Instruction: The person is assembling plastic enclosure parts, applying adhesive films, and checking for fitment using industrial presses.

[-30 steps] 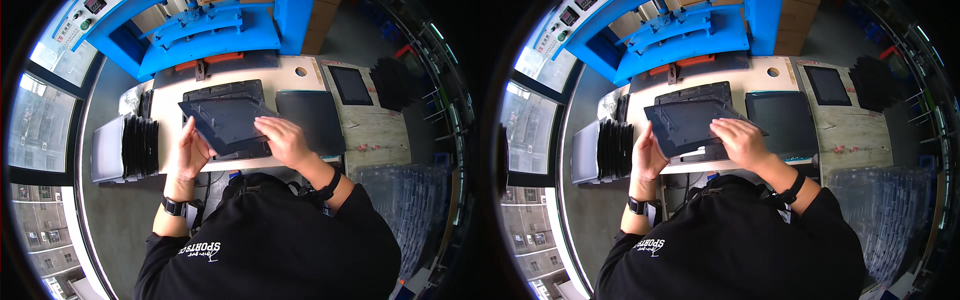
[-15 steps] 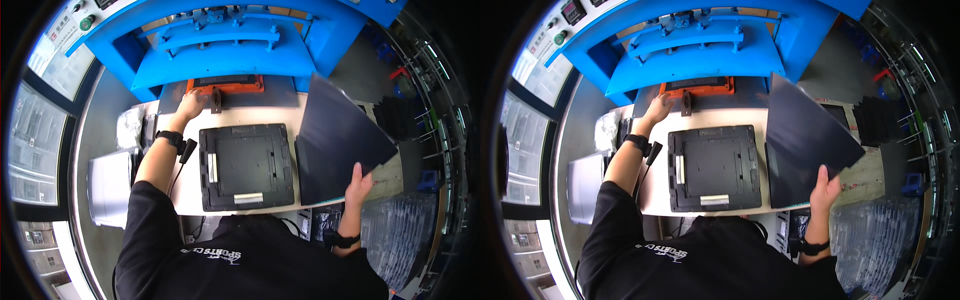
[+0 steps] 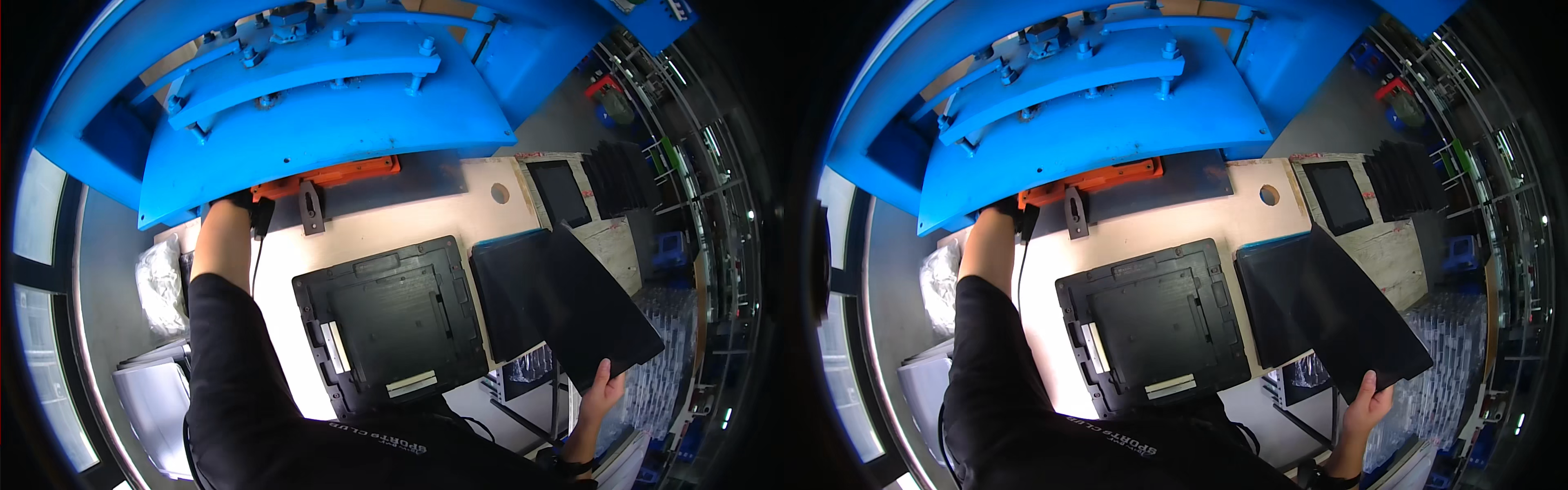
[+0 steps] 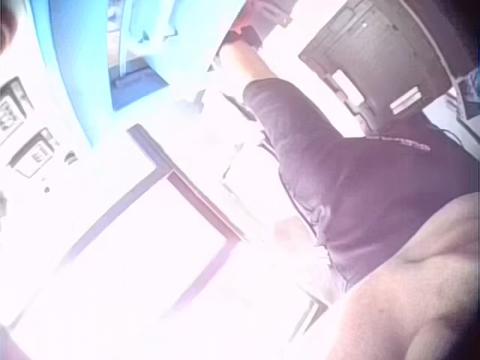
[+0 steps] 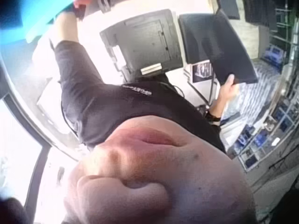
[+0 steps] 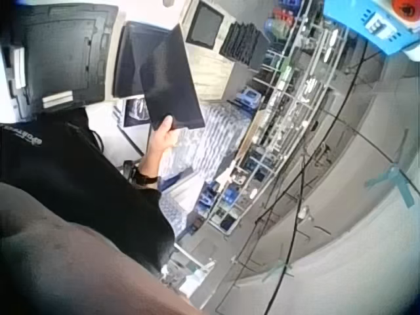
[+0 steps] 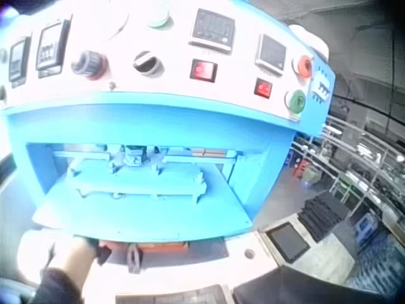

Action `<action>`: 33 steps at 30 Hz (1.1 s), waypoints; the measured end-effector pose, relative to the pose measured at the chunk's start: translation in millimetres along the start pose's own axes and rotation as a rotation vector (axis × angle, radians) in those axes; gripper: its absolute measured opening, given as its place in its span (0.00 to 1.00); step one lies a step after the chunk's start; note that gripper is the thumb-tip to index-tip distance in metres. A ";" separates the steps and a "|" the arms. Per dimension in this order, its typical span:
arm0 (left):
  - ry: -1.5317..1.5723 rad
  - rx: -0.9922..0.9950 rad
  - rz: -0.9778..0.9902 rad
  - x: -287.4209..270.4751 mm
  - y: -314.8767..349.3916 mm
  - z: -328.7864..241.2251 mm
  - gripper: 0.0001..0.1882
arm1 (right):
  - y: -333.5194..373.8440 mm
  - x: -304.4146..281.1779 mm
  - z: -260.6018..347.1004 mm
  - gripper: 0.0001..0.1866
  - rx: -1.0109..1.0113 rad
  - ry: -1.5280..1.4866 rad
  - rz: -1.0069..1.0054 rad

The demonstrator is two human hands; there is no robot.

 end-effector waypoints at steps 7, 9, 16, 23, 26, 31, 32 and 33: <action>-0.085 -0.027 -0.227 -55.8 81.5 -51.7 0.17 | -28.3 7.3 -19.0 0.12 -0.150 0.013 0.164; -0.144 -0.200 0.095 -67.1 115.1 -105.8 0.13 | -51.7 12.1 -7.7 0.14 -0.308 0.203 0.312; 0.033 -0.282 0.100 -87.2 329.2 -204.5 0.11 | -95.9 121.7 84.7 0.25 -0.938 -0.023 0.655; 0.083 -0.424 0.069 -86.0 410.1 -223.8 0.16 | -60.0 333.9 118.2 0.22 -1.493 0.139 0.645; 0.202 -0.518 -0.015 -108.3 414.3 -224.4 0.16 | -51.6 413.6 120.5 0.23 -1.523 0.236 0.664; 0.248 -0.317 -0.121 -132.9 374.0 -215.2 0.11 | -47.8 516.3 127.5 0.26 -1.500 0.320 0.765; 0.360 -0.402 -0.037 -134.6 352.4 -218.2 0.12 | -56.9 531.9 122.0 0.24 -1.460 0.305 0.658; 0.316 -0.312 -0.102 -134.1 333.7 -214.7 0.12 | -59.1 546.0 118.4 0.23 -1.422 0.280 0.561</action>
Point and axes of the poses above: each hand's wrist, its own y-axis away from the middle knuckle, its own x-axis out of the palm, z = x × y, the point moved 4 cm from there along -y, towards the middle knuckle, and after that the axes turned 8 degrees about -x, right-handed, at the moved point
